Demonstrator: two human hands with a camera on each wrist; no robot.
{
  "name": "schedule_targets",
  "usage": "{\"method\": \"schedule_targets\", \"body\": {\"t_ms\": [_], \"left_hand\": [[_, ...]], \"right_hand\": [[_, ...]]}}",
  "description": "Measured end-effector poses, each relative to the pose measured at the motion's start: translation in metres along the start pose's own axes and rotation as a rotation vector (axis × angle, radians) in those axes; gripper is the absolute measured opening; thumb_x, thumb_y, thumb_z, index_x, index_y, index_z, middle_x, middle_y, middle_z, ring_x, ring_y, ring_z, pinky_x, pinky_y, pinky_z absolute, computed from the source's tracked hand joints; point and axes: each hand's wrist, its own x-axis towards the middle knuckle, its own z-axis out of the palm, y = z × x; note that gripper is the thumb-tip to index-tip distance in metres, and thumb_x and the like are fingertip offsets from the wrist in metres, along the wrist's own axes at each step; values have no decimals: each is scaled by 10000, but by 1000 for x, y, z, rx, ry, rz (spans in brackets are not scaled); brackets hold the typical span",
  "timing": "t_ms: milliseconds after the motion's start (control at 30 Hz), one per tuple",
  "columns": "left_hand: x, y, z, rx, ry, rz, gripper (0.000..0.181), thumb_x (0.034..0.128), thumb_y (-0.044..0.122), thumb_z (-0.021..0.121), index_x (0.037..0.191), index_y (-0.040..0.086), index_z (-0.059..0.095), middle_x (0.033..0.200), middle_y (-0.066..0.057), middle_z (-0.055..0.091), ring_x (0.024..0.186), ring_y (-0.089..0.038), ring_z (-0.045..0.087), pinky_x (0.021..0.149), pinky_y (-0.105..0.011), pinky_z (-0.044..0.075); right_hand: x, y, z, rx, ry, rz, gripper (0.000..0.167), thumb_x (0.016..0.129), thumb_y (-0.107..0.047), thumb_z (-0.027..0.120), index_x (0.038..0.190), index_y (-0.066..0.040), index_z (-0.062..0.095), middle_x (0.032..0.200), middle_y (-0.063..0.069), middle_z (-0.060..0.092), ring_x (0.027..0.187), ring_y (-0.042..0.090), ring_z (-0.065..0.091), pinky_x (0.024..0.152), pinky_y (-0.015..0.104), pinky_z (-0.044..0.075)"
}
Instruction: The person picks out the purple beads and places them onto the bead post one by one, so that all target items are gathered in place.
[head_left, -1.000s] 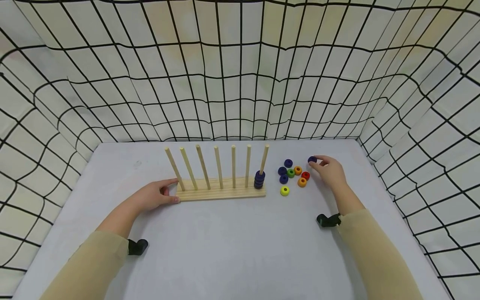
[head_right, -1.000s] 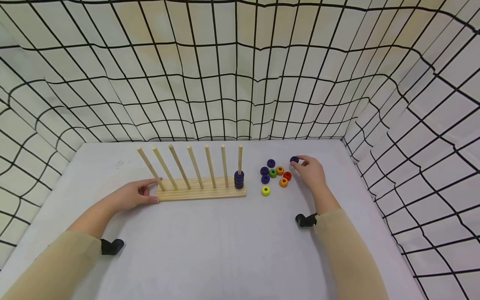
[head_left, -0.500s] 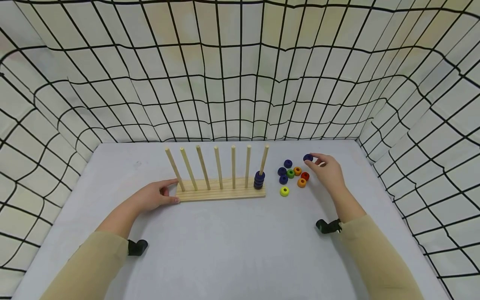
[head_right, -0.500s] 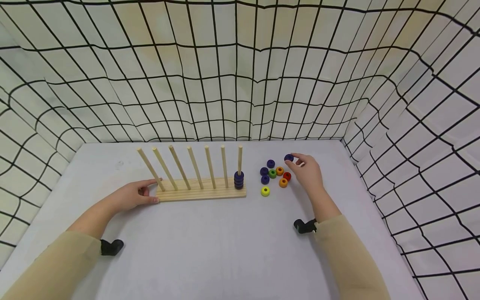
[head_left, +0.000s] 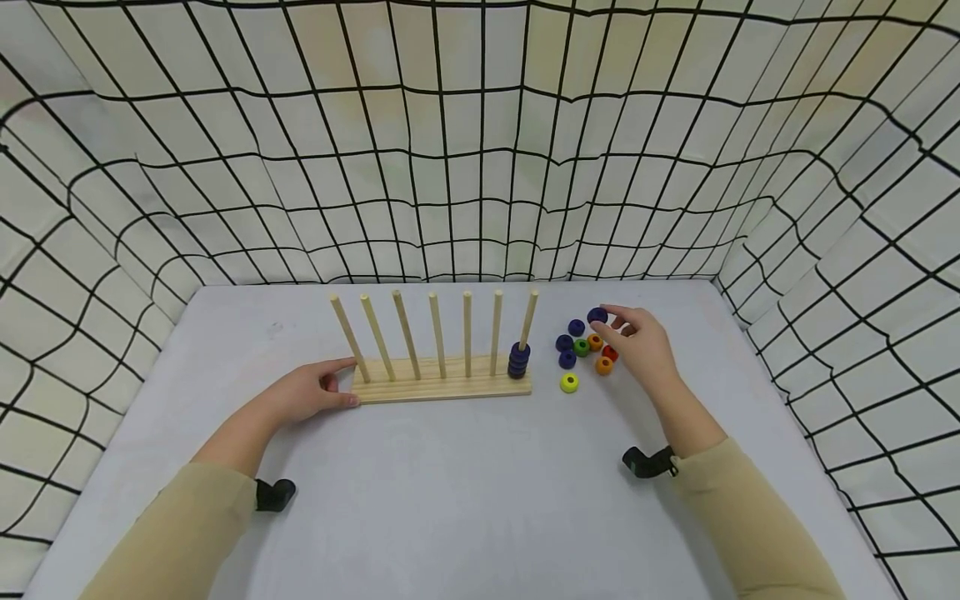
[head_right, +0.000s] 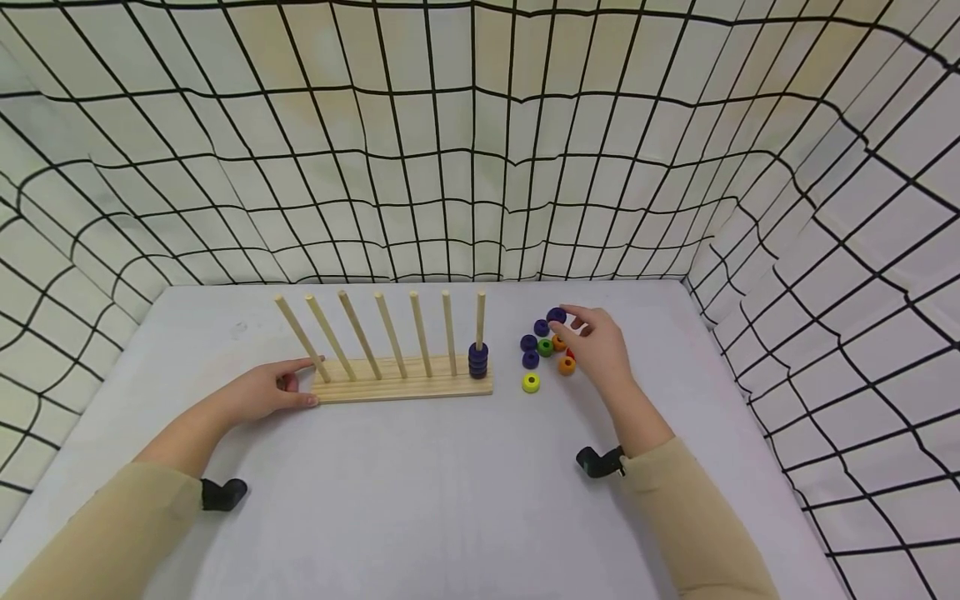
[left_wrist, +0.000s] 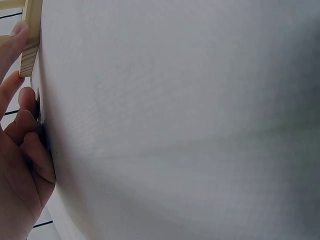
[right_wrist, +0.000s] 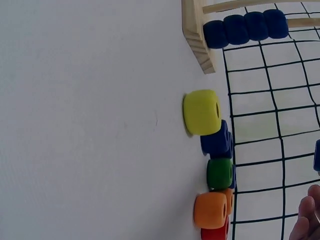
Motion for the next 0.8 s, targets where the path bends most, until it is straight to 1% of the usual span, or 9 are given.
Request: {"method": "schedule_targets", "body": {"t_ms": [233, 400, 500, 600, 800], "left_hand": [[-1, 3, 0, 14, -1, 2, 847, 845, 462, 765, 1502, 61, 413, 828, -42, 503, 744, -194, 450, 671, -352, 353], [-1, 4, -1, 13, -6, 2, 852, 846, 468, 761, 1503, 57, 407, 826, -42, 500, 743, -194, 448, 673, -353, 353], [0, 3, -1, 13, -6, 2, 855, 844, 473, 761, 1503, 59, 408, 825, -43, 499, 743, -194, 448, 671, -353, 352], [0, 3, -1, 13, -3, 2, 860, 840, 484, 761, 1504, 63, 410, 826, -42, 500, 742, -193, 447, 671, -353, 351], [0, 2, 0, 13, 3, 3, 865, 838, 490, 761, 1502, 59, 412, 828, -42, 503, 744, -193, 448, 674, -354, 349]], "right_hand": [[-8, -16, 2, 67, -17, -17, 582, 915, -519, 662, 1386, -183, 597, 1104, 77, 553, 1000, 256, 484, 700, 350, 447], [-13, -26, 4, 89, -14, -29, 578, 901, -525, 675, 1377, -205, 606, 1098, 56, 557, 1009, 236, 490, 676, 312, 454], [-16, -31, 6, 105, -12, -37, 559, 900, -514, 682, 1368, -215, 614, 1093, 47, 557, 1005, 227, 503, 686, 316, 470], [-18, -36, 6, 126, -8, -62, 536, 904, -486, 694, 1355, -205, 624, 1082, 51, 560, 995, 226, 515, 724, 345, 474], [-25, -49, 6, 152, 4, -142, 495, 916, -410, 708, 1341, -169, 637, 1058, 67, 578, 952, 226, 538, 806, 379, 447]]}}
